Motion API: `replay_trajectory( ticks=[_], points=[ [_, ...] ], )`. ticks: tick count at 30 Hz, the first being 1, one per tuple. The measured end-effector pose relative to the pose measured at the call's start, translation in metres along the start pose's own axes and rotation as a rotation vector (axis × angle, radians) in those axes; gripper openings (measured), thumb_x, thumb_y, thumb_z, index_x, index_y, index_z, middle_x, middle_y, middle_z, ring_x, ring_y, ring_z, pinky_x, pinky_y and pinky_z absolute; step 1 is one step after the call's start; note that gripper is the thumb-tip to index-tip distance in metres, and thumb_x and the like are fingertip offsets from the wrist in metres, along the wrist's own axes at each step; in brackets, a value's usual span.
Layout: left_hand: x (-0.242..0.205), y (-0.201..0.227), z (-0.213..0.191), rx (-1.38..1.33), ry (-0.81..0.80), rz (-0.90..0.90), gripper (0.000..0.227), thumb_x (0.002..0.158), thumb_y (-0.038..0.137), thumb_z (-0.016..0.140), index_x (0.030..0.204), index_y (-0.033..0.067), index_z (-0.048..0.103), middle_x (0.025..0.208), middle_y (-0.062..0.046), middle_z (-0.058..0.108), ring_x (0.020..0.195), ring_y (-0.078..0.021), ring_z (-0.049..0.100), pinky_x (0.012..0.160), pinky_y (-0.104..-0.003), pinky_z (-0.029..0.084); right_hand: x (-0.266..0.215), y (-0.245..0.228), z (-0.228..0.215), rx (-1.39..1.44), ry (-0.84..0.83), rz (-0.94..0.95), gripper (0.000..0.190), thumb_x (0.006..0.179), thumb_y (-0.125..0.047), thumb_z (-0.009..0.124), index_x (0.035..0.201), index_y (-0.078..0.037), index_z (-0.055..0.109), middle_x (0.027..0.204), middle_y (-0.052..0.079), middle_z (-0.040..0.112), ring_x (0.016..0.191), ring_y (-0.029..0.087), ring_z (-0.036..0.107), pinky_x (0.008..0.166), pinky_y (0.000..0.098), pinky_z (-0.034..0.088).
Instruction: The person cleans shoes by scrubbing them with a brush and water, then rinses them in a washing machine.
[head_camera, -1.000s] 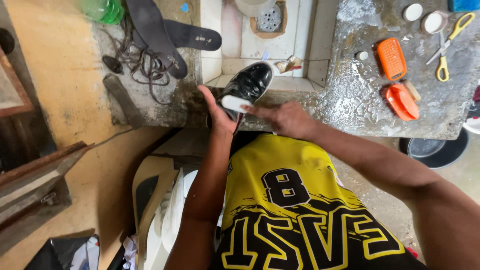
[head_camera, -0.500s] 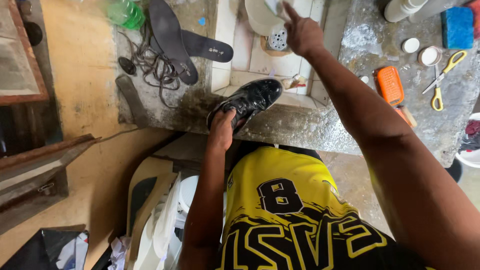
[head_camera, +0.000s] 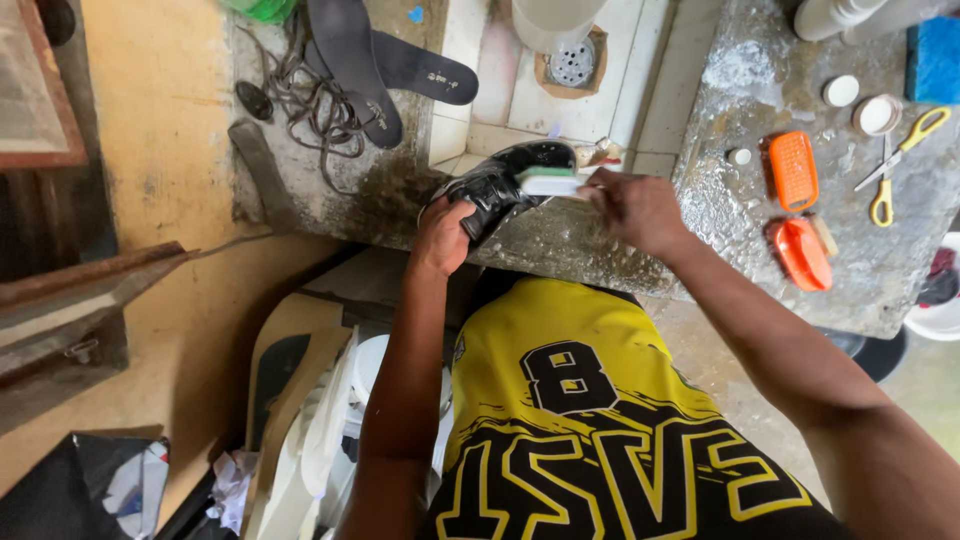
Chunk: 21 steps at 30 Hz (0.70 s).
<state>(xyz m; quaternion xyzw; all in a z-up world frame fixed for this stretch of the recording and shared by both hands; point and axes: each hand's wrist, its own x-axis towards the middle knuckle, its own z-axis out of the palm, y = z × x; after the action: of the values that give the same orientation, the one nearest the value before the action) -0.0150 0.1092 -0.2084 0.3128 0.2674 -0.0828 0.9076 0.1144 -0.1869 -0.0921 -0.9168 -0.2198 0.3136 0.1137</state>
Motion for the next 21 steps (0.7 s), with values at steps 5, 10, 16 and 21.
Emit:
replay_trajectory(
  ticks=[5, 10, 16, 21],
  points=[
    [0.002, -0.002, -0.001, 0.128, 0.039, -0.061, 0.046, 0.088, -0.002, 0.061, 0.134, -0.0044, 0.057, 0.131, -0.010, 0.063, 0.123, -0.0227, 0.059, 0.109, -0.036, 0.044, 0.020, -0.068, 0.013, 0.159, 0.199, -0.267, 0.034, 0.108, -0.048, 0.046, 0.109, -0.020, 0.064, 0.077, 0.012, 0.069, 0.061, 0.035, 0.063, 0.057, 0.0512, 0.051],
    [0.005, 0.010, 0.006, 0.014, -0.015, -0.091, 0.047, 0.088, 0.000, 0.060, 0.134, -0.0088, 0.058, 0.138, -0.014, 0.063, 0.128, -0.0268, 0.059, 0.113, -0.037, 0.044, 0.028, -0.053, -0.020, -0.114, -0.095, -0.003, 0.042, 0.106, -0.057, 0.037, 0.120, -0.022, 0.057, 0.080, 0.016, 0.069, 0.067, 0.033, 0.069, 0.059, 0.0484, 0.055],
    [0.000, 0.012, 0.014, 0.013, -0.002, -0.107, 0.047, 0.088, 0.001, 0.062, 0.134, -0.0097, 0.057, 0.136, -0.016, 0.063, 0.125, -0.0278, 0.061, 0.112, -0.040, 0.045, 0.032, -0.061, 0.009, -0.146, 0.004, -0.177, 0.049, 0.108, -0.058, 0.026, 0.120, -0.020, 0.055, 0.073, 0.007, 0.060, 0.051, 0.022, 0.052, 0.046, 0.0385, 0.046],
    [0.004, 0.011, 0.012, -0.055, -0.020, -0.086, 0.042, 0.087, 0.002, 0.062, 0.128, -0.0089, 0.062, 0.129, -0.016, 0.066, 0.119, -0.0282, 0.064, 0.107, -0.040, 0.049, 0.030, -0.002, -0.020, -0.434, -0.102, 0.057, 0.037, 0.109, -0.051, 0.033, 0.123, -0.025, 0.056, 0.062, 0.006, 0.059, 0.041, 0.012, 0.046, 0.034, 0.0284, 0.035]
  ],
)
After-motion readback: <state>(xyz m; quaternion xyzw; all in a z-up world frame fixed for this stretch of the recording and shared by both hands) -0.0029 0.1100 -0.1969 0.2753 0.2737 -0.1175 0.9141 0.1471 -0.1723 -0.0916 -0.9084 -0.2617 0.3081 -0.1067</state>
